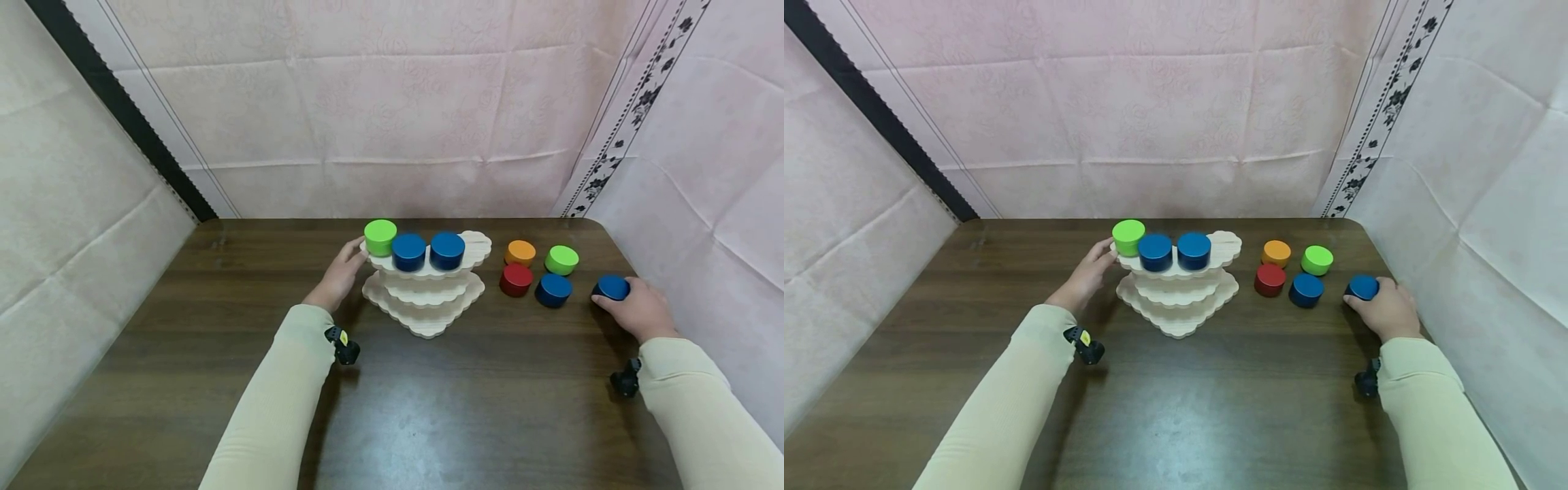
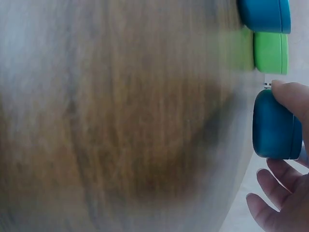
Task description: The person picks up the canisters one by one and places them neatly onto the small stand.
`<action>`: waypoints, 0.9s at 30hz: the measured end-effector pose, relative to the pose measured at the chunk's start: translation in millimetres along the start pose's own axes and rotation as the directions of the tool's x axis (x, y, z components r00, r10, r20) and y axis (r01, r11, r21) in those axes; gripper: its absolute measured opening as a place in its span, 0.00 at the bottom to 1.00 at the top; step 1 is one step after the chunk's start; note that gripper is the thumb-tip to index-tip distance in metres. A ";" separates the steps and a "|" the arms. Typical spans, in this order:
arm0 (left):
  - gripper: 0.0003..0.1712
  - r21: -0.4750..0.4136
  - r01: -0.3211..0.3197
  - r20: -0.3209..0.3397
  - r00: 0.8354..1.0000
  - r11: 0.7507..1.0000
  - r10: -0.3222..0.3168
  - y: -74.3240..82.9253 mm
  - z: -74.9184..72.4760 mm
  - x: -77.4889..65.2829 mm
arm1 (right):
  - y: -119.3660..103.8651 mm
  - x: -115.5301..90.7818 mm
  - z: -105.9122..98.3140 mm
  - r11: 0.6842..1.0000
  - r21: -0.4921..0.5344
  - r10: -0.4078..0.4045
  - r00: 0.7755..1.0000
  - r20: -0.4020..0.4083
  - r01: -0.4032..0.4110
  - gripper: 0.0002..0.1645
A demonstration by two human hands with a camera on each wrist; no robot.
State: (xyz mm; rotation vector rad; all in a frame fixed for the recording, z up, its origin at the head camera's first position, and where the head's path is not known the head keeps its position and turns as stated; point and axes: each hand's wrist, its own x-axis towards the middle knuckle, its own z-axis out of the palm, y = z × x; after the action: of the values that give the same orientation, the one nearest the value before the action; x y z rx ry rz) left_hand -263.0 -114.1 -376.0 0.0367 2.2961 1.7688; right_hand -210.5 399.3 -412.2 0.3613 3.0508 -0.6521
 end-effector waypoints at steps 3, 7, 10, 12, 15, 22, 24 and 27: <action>0.31 0.000 0.003 0.003 1.000 1.000 -0.003 0.2 0.4 -0.5 | -4.0 0.8 -0.5 1.000 0.001 -0.004 1.000 -0.012 0.004 0.52; 0.31 0.006 0.007 0.002 1.000 1.000 -0.007 0.7 0.8 -0.9 | -11.9 1.0 -2.6 1.000 0.016 -0.011 0.999 -0.031 0.012 0.52; 0.31 0.009 0.003 -0.002 1.000 1.000 -0.003 0.8 0.5 -0.6 | -19.3 0.8 -4.7 0.999 0.033 -0.028 0.998 -0.055 0.030 0.51; 0.31 0.008 -0.001 -0.002 1.000 1.000 0.001 0.9 -0.1 -0.5 | -24.7 0.6 -5.9 0.998 0.038 -0.048 0.996 -0.076 0.051 0.50; 0.31 0.005 0.003 0.002 1.000 1.000 -0.003 1.6 -0.6 -0.9 | -33.0 0.6 -6.9 0.996 0.049 -0.071 0.992 -0.102 0.077 0.48; 0.31 0.007 0.032 0.027 0.999 0.999 -0.032 18.5 -0.3 -14.2 | -57.2 -1.9 -8.9 0.990 0.094 -0.090 0.990 -0.111 0.101 0.50; 0.30 0.013 0.033 0.030 0.999 0.999 -0.034 25.2 0.4 -20.2 | -65.0 -3.0 -9.6 0.988 0.105 -0.100 0.989 -0.112 0.112 0.50; 0.30 0.020 0.032 0.030 0.999 0.999 -0.033 30.9 1.4 -26.4 | -76.6 -4.0 -10.4 0.984 0.119 -0.120 0.986 -0.117 0.134 0.50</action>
State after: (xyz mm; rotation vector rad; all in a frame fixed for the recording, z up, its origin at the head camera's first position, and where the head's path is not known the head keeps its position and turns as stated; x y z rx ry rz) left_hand -241.1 -108.9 -342.2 0.0296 2.2799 1.7176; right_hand -223.2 334.6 -371.6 0.2105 3.1659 -0.8623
